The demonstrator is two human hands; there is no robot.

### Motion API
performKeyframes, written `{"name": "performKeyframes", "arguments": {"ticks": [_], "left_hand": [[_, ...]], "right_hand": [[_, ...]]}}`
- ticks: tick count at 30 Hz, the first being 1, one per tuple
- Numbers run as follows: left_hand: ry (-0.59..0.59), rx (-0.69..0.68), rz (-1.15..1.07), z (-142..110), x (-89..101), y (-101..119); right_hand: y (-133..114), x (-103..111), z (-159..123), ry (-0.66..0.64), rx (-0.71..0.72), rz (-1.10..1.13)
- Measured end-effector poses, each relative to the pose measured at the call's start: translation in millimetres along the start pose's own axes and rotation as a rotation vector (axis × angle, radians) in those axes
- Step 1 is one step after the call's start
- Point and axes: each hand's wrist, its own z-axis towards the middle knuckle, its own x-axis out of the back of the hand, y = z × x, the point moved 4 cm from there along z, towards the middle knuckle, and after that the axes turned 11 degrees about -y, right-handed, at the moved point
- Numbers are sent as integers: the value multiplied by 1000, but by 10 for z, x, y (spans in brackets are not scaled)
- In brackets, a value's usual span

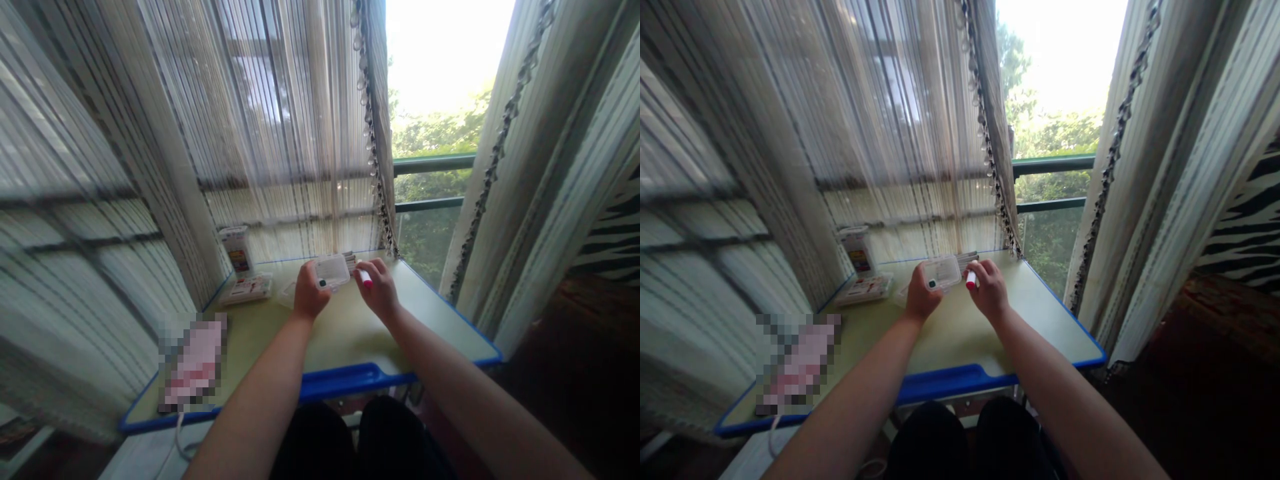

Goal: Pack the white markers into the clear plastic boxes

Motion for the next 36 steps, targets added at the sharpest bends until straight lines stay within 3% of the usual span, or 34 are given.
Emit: {"name": "performKeyframes", "arguments": {"ticks": [6,12,14,16,20,22,26,32,36], "left_hand": [[-15,6,-8,-13,-23,-23],[-17,9,4,-19,-25,-33],[-20,9,-2,-18,-29,-35],[-18,18,-9,-18,-37,-32],[-7,36,-15,-13,-65,2],[-8,23,-20,-7,-76,31],[-32,13,-45,0,-77,62],[-41,37,-55,-5,-68,52],[-55,-6,-38,-4,-78,84]], "right_hand": [[-40,104,1,100,-42,82],[-63,262,-73,335,-66,286],[-93,279,-121,353,-39,364],[-159,268,-153,296,18,409],[-373,171,-151,35,211,348],[-430,119,-125,-41,217,300],[-430,76,-63,-72,111,289],[-420,39,-47,-169,130,305],[-391,11,-54,-166,126,266]]}}
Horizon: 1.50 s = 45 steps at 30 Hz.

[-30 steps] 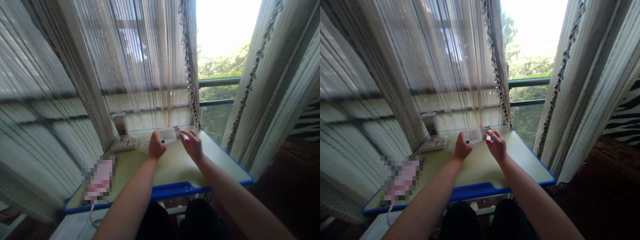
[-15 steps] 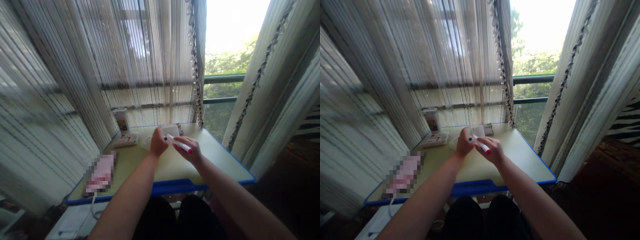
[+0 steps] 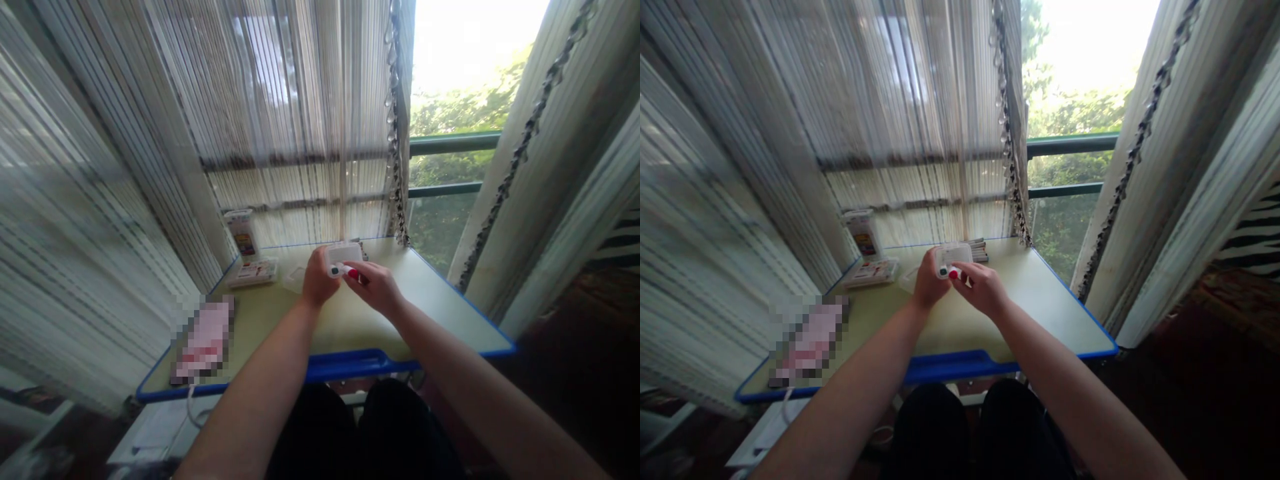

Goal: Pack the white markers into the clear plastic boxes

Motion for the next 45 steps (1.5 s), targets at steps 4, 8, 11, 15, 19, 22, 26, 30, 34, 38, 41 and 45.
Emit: {"name": "performKeyframes", "arguments": {"ticks": [4,8,11,15,19,22,26,30,34,38,41,45], "left_hand": [[-8,-49,33,2,-3,27],[-5,-70,50,4,-2,18],[-1,-75,60,7,0,17],[0,-60,36,9,0,29],[21,2,4,8,13,13],[49,38,-9,7,43,-11],[87,85,-27,-2,93,-66],[116,126,-30,-19,124,-127],[153,145,-54,-25,130,-158],[140,111,-64,-17,86,-152],[132,82,-36,-21,60,-142],[130,88,-2,-29,69,-129]], "right_hand": [[40,-20,2,-32,-48,-99],[69,-21,10,-38,-61,-135],[70,-27,10,-34,-27,-123],[40,-16,-8,-19,19,-92],[163,86,-39,194,-36,-25],[465,96,-55,345,-197,-100],[933,-219,-5,-119,-395,-356],[1246,-439,-40,-520,-605,-418],[1320,-425,20,-648,-520,-433],[1305,-374,62,-644,-403,-415],[1289,-332,45,-572,-383,-460],[1318,-297,-1,-650,-424,-450]]}}
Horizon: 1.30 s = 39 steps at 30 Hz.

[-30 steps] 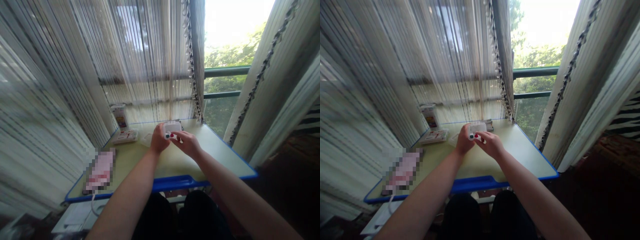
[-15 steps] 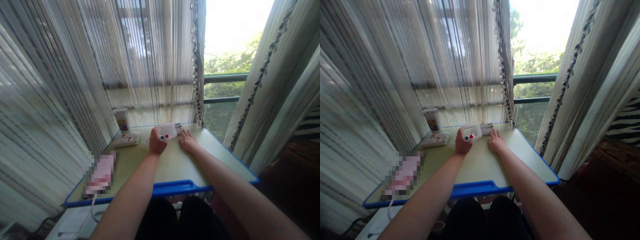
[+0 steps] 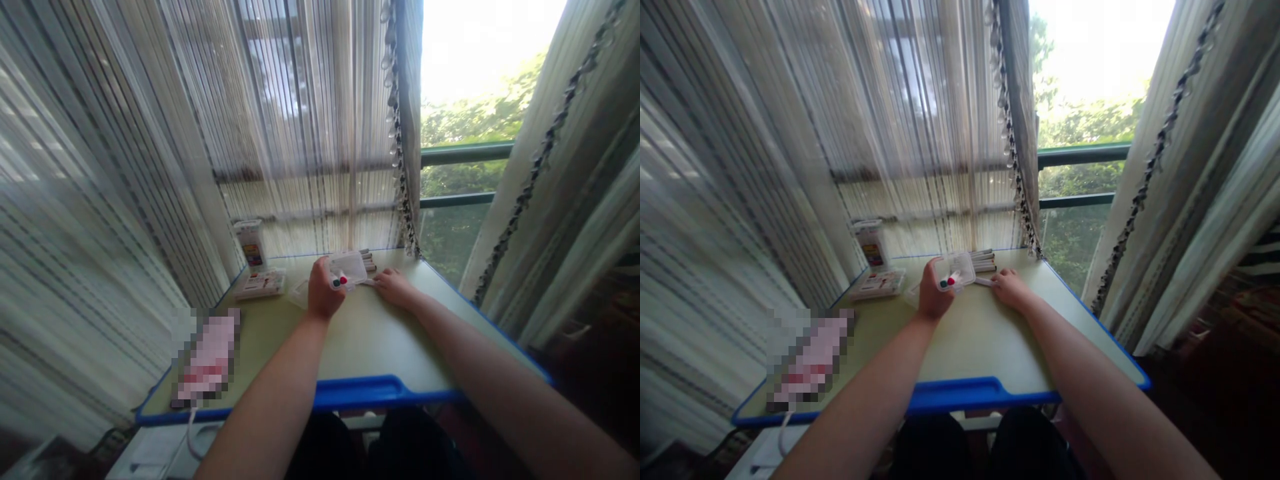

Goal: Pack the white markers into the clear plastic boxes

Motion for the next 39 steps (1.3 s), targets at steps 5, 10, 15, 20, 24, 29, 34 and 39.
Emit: {"name": "performKeyframes", "arguments": {"ticks": [5,10,15,20,24,29,34,39], "left_hand": [[38,29,-16,7,47,10],[96,89,-33,18,92,-31],[126,121,-40,15,95,-69],[117,133,-31,16,78,-72],[97,110,-13,16,77,-68],[60,56,35,15,67,-34],[46,-3,64,18,75,45],[8,-26,86,11,48,66]], "right_hand": [[50,267,-93,142,31,217],[10,778,-393,662,142,626],[-103,1000,-674,964,211,836],[-280,937,-711,953,326,847],[-452,831,-671,896,372,823],[-728,798,-715,839,486,567],[-845,756,-724,795,560,474],[-861,685,-675,717,562,445]]}}
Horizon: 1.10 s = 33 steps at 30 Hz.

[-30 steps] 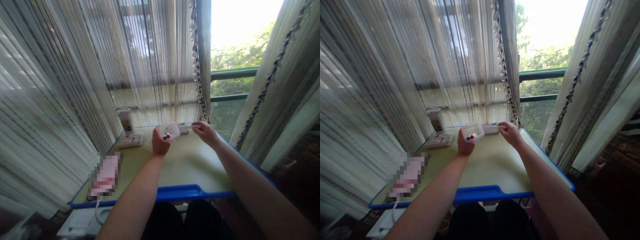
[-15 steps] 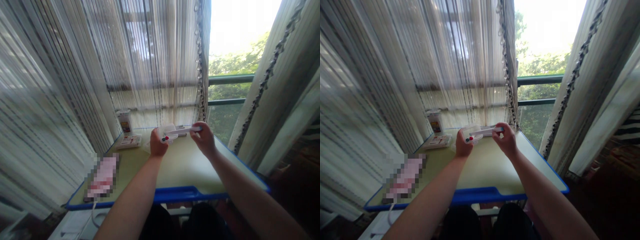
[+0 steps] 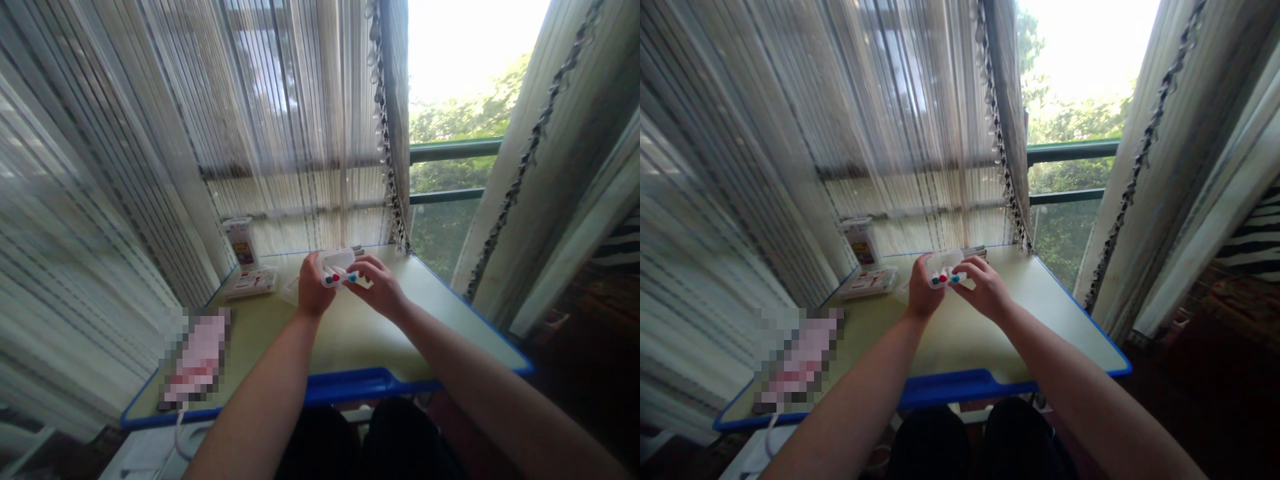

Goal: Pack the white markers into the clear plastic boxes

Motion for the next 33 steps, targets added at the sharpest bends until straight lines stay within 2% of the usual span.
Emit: {"name": "performKeyframes", "arguments": {"ticks": [6,12,19,26,30,33], "left_hand": [[-17,-53,5,-3,-36,17],[-47,-66,-10,-9,-41,51],[-43,-45,-22,-13,-52,35],[-54,-17,-60,-9,-21,69],[-32,29,-95,0,13,75],[-24,36,-116,6,13,71]], "right_hand": [[-9,-11,-8,-29,5,-63],[29,3,-14,-16,-88,-171],[-32,17,3,-89,64,-97],[-11,5,-29,-25,40,-190],[-7,57,-47,45,32,-153],[-20,73,-50,40,64,-142]]}}
